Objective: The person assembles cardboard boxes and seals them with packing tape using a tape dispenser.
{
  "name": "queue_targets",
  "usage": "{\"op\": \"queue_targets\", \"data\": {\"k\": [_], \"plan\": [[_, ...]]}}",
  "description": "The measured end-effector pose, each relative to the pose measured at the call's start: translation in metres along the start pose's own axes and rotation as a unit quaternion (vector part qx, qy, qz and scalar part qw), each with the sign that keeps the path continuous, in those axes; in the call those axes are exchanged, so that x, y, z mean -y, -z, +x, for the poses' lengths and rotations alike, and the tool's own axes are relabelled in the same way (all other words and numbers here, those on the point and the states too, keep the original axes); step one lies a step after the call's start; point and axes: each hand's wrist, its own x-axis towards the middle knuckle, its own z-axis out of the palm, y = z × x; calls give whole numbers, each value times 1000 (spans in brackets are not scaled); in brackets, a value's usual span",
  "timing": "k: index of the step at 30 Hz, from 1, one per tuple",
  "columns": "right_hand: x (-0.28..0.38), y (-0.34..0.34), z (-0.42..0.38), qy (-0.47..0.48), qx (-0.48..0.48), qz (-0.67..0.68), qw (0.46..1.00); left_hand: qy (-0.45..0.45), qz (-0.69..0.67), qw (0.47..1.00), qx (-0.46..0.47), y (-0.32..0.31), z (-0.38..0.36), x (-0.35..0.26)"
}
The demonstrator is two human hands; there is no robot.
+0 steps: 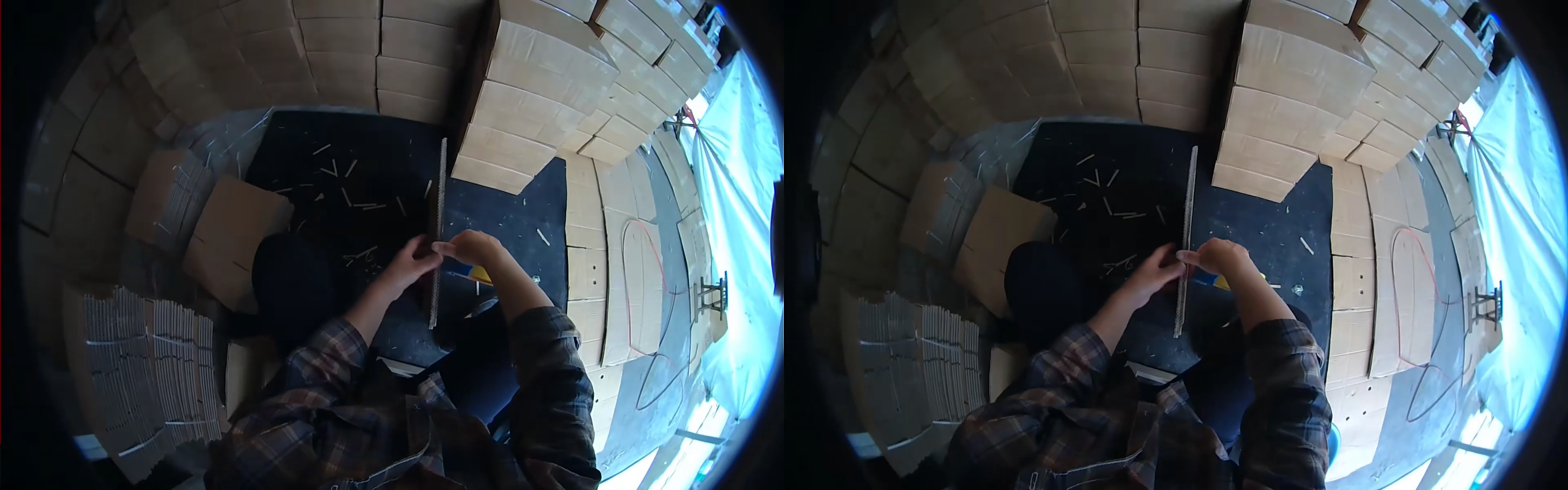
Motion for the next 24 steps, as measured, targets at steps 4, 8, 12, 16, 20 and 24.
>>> {"op": "queue_targets", "data": {"k": [4,8,12,16,20,24], "plan": [[2,3,-2,-2,9,13,1000,-16,-42,988,-150,4,40,-29],[4,4,-3,18,20,37,999,-131,49,983,-120,0,88,-27],[-3,-3,2,20,23,46,998,-135,-61,985,-86,-6,85,-25],[-6,-3,0,26,10,71,997,-155,-69,982,-88,4,86,-27],[14,4,-24,-33,-11,31,999,-163,238,938,-191,0,98,-29],[15,1,-40,-44,-46,-36,997,-145,428,879,-153,2,68,-55]]}}
